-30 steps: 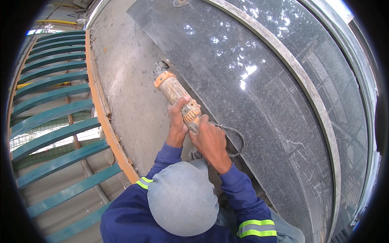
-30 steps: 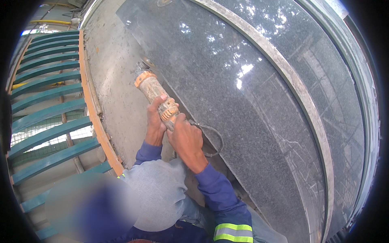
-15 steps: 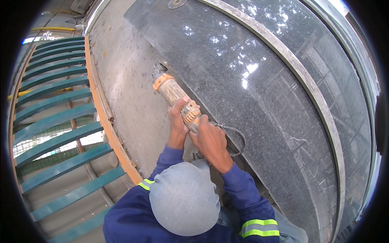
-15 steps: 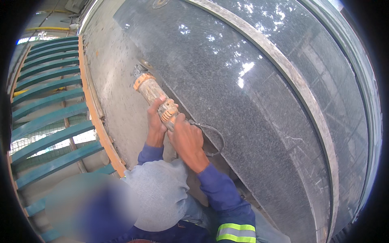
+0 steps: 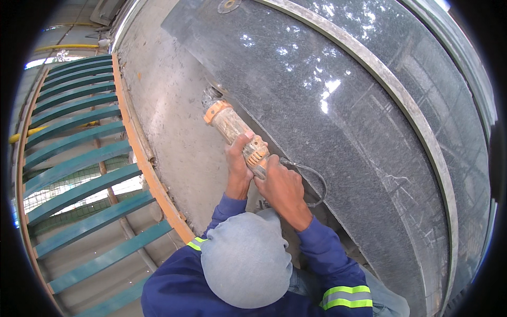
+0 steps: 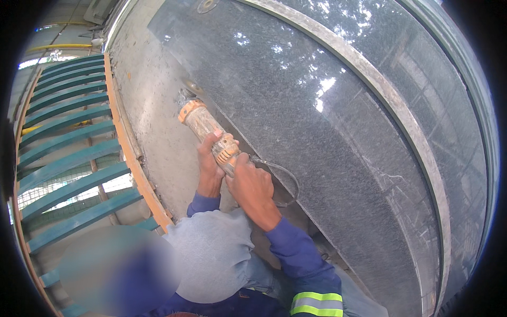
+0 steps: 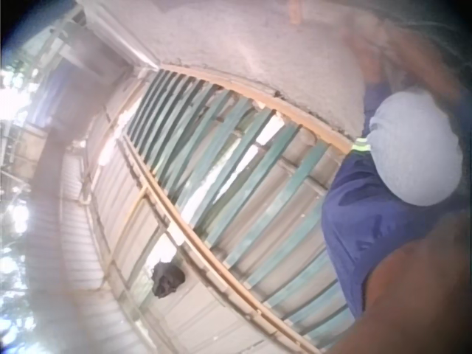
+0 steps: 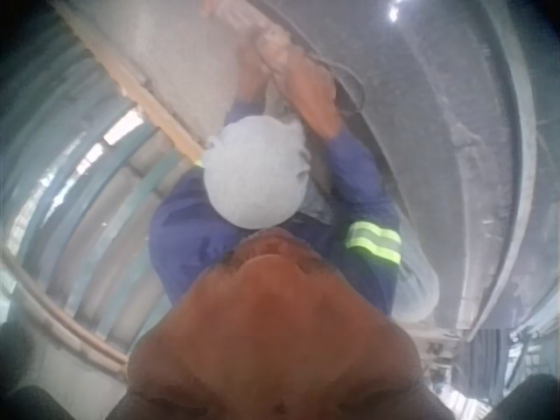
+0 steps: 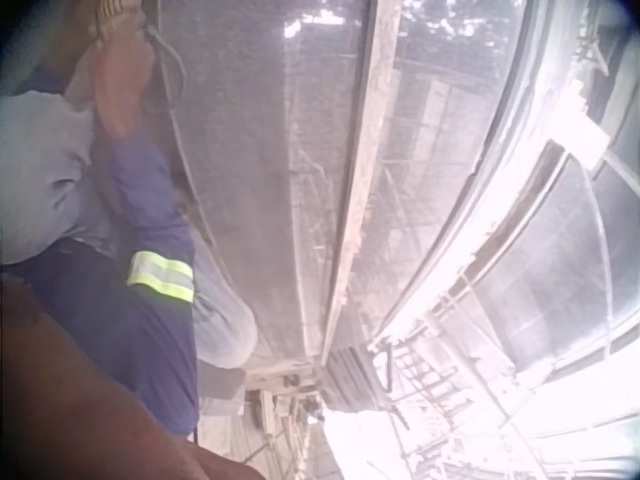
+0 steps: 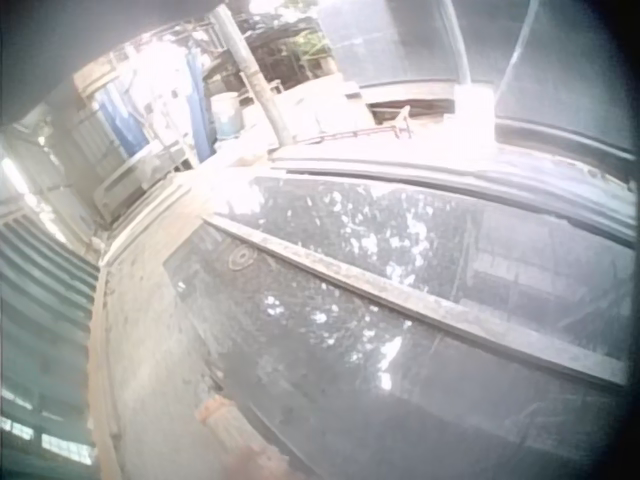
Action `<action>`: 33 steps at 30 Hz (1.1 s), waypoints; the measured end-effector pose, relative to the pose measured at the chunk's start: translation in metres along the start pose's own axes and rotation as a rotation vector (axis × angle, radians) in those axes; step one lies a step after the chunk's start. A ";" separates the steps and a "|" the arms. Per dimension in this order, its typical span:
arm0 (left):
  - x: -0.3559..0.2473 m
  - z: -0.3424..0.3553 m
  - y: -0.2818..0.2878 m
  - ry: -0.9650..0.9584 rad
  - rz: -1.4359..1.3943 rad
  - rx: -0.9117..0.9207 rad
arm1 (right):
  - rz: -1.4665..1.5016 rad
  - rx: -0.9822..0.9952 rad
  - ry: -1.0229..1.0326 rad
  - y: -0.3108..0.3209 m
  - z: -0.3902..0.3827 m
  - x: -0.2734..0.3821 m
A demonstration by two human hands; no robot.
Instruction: The person uses an angle grinder to grind the edge of a large curved stone slab. The person holds the tool with both hands and moves it along the slab's edge, generating dust.
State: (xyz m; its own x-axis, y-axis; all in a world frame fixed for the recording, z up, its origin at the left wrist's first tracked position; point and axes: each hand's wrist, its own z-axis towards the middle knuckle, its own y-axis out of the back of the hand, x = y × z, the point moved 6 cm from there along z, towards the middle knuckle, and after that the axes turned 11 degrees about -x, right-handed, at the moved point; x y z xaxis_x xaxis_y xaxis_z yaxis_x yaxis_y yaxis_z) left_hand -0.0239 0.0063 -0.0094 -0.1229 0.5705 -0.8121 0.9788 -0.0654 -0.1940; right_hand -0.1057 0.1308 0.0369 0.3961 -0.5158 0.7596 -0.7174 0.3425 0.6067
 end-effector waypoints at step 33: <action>0.001 0.004 0.001 0.013 0.017 -0.033 | 0.035 -0.025 0.034 0.004 0.003 0.000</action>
State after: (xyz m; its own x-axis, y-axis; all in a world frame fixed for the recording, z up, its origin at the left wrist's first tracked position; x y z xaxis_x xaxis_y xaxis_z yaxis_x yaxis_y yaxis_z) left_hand -0.0235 0.0034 -0.0133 -0.1043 0.5800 -0.8079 0.9857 -0.0478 -0.1616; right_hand -0.1101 0.1295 0.0387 0.3908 -0.4761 0.7878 -0.7167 0.3797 0.5850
